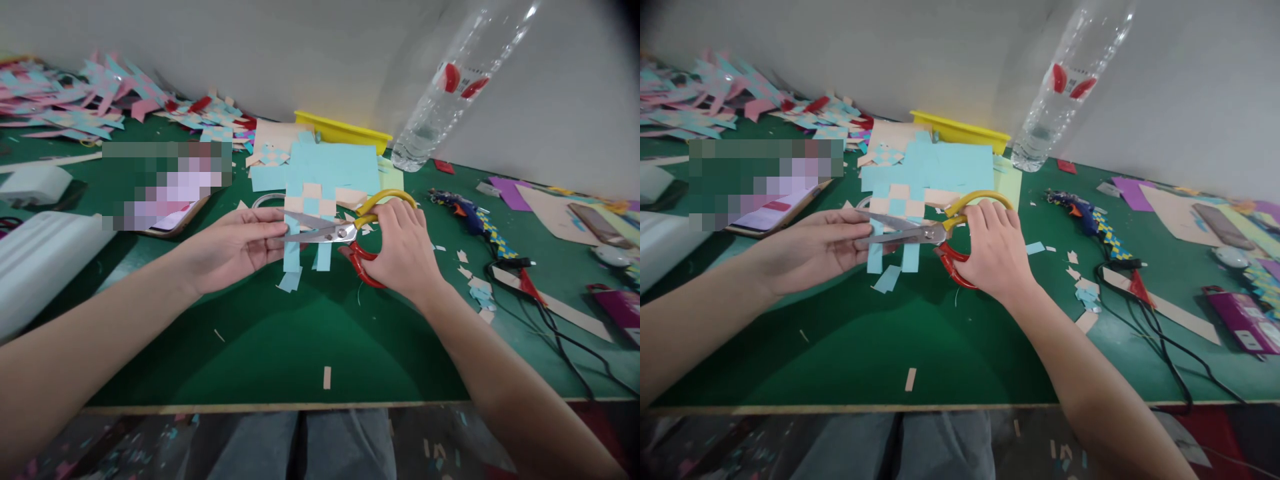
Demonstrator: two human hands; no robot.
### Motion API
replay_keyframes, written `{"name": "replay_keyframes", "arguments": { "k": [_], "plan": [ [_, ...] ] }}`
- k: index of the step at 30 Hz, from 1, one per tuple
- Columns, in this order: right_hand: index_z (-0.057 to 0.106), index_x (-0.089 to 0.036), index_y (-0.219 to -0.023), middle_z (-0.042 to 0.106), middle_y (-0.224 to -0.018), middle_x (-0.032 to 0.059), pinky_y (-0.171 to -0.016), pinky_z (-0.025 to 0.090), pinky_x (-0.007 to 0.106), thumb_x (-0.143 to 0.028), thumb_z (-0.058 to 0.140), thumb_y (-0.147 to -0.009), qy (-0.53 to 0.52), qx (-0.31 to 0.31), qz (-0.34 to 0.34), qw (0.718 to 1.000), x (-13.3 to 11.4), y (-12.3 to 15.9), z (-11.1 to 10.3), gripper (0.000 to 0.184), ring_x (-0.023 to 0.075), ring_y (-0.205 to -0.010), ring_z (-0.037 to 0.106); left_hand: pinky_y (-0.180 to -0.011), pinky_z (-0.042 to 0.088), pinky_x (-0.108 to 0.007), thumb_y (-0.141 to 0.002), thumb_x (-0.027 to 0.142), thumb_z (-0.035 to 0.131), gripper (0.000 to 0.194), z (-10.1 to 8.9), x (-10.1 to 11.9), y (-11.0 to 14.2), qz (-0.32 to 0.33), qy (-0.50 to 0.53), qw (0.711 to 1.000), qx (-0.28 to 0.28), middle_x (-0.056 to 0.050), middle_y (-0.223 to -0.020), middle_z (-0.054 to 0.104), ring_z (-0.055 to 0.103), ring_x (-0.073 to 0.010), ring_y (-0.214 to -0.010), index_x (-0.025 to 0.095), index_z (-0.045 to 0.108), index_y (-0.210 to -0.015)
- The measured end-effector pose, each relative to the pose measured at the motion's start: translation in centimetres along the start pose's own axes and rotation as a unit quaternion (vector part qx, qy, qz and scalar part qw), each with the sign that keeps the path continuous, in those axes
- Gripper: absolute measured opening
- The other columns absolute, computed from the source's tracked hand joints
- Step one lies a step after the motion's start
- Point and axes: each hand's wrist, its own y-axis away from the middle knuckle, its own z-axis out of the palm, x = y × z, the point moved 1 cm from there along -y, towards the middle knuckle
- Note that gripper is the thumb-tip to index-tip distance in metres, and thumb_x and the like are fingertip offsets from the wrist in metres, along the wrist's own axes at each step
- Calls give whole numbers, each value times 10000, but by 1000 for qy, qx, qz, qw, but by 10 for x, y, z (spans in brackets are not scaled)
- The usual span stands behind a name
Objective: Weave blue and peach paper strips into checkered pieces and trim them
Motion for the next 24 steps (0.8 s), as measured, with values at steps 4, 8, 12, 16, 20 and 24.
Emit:
{"name": "replay_keyframes", "arguments": {
  "k": [4, 8, 12, 16, 20, 24],
  "plan": [
    [493, -171, -933, 582, -853, 98, -716, 407, 381, -445, 543, -787, -5, 8, -11, 1000, 1, 0, 0, 314, 259, -825, 539, -696, 578, -190, -780, 50, 652, 96, 0, 0, -1, 9, 2, 1000, -29, -59, -878, 751, 721, -168, -831, 126, 701, -812],
    [524, -156, -908, 602, -817, 95, -689, 423, 356, -420, 558, -781, -7, 31, -26, 999, 3, 2, 1, 295, 239, -784, 554, -700, 577, -193, -818, 47, 601, 126, 2, 1, 0, 9, 3, 999, -42, -77, -930, 750, 716, -178, -871, 110, 706, -852],
    [542, -173, -854, 621, -770, 68, -630, 423, 315, -421, 573, -786, -14, 55, -22, 998, 5, 4, 3, 259, 201, -714, 559, -726, 577, -209, -867, 50, 536, 190, 2, 2, 0, 10, 4, 999, -51, -88, -958, 745, 710, -175, -885, 95, 700, -951],
    [545, -182, -783, 602, -688, 34, -552, 387, 290, -407, 588, -778, 4, 80, -14, 997, 6, 5, 4, 229, 169, -625, 540, -843, 556, -265, -889, 58, 501, 248, 1, 2, 0, 12, -4, 997, -72, -113, -1035, 724, 685, -188, -969, 74, 671, -1069],
    [544, -181, -778, 611, -692, 36, -524, 376, 289, -444, 604, -771, -6, 60, -5, 998, 5, 5, 3, 269, 172, -617, 549, -855, 546, -278, -878, 82, 537, 230, -1, 1, -2, 16, -8, 994, -105, -104, -1045, 718, 686, -178, -950, 85, 672, -1064],
    [538, -174, -895, 628, -826, 81, -662, 444, 335, -508, 585, -786, -41, 19, -2, 999, 1, 2, 0, 354, 226, -775, 582, -705, 557, -212, -847, 81, 585, 139, -3, 0, -5, 11, -6, 999, -46, -61, -875, 730, 699, -139, -798, 98, 688, -938]
  ]
}}
